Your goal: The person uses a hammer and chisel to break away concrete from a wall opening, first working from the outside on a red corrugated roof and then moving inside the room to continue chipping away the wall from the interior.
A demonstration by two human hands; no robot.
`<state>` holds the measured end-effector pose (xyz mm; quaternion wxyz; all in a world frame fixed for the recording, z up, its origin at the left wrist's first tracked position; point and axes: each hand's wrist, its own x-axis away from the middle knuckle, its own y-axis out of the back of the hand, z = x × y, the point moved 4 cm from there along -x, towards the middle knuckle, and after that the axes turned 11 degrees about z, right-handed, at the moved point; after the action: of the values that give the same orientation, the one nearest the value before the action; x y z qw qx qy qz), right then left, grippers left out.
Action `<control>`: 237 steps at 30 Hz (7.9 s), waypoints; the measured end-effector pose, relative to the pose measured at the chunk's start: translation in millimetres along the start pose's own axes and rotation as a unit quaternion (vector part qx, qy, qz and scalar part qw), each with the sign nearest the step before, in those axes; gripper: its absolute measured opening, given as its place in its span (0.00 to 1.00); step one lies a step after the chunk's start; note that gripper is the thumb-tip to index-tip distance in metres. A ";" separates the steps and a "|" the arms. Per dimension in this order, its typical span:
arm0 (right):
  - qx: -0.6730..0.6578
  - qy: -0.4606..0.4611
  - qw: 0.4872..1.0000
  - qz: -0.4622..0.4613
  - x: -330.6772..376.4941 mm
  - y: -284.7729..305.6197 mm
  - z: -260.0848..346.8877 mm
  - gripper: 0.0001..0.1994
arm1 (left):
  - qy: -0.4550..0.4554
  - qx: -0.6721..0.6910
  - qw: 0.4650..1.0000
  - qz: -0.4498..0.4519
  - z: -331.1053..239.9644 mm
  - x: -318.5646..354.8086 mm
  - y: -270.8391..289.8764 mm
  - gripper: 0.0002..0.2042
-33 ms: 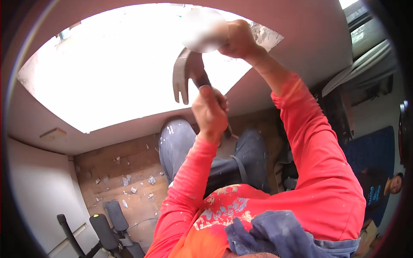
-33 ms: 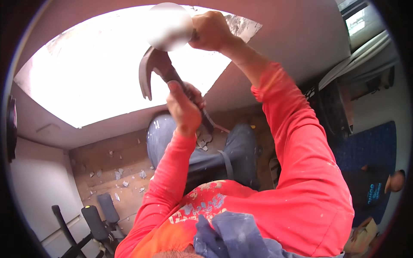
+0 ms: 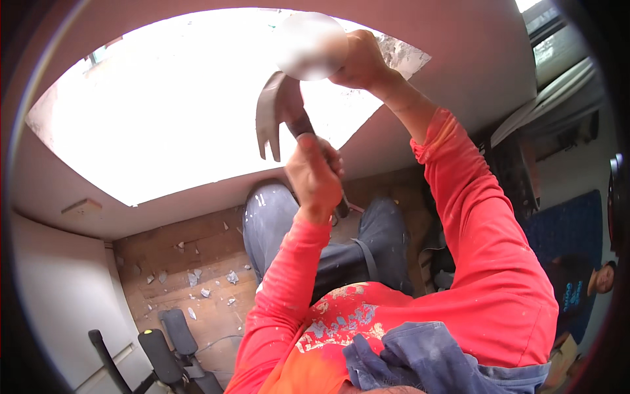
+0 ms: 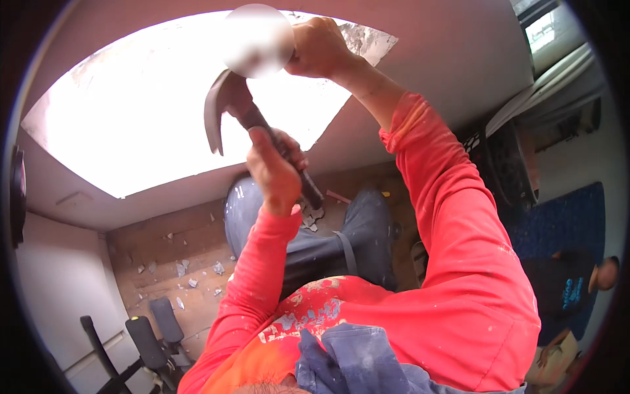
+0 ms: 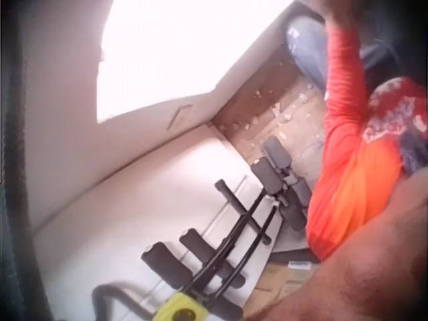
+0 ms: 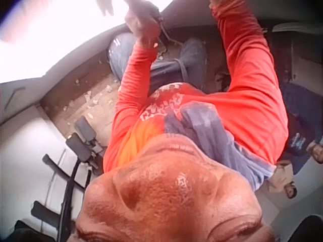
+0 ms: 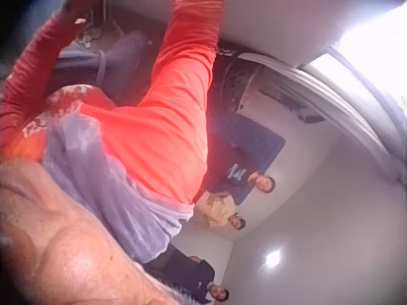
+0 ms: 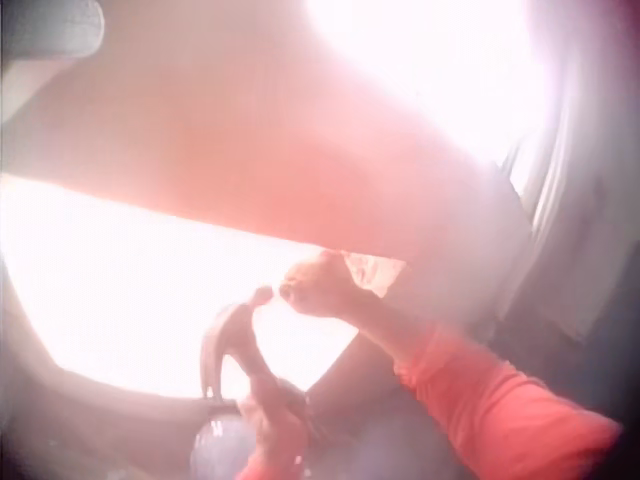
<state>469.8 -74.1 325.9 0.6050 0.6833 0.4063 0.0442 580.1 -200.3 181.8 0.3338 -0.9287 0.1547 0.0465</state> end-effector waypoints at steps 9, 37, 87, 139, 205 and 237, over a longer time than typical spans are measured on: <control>-0.006 0.005 1.000 0.011 -0.9 -9.7 16.4 0.09 | -0.057 0.120 0.991 -0.030 -30.9 14.8 33.1 0.41; 0.007 -0.076 0.994 0.083 -9.1 -21.1 8.4 0.09 | -0.093 0.169 0.977 -0.093 -34.1 0.3 28.8 0.41; -0.024 -0.035 0.999 0.029 -5.3 -15.0 4.3 0.05 | -0.032 0.163 0.986 -0.011 -5.3 -5.0 32.5 0.40; 0.005 -0.094 0.988 0.125 -9.9 -27.7 5.2 0.04 | -0.127 0.271 0.954 -0.006 -21.1 -25.0 57.8 0.41; -0.338 -0.107 0.826 0.437 236.2 -35.7 175.0 0.17 | 0.220 -0.196 0.954 -0.058 -43.0 46.3 99.9 0.26; -0.175 -0.028 0.979 0.100 137.0 -113.6 107.7 0.04 | 0.014 -0.242 0.969 0.041 9.9 106.7 117.2 0.32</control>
<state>563.4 -82.9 140.4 0.7193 0.6047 0.3046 0.1556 644.1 -306.8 82.9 0.0946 -0.9753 0.1814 0.0832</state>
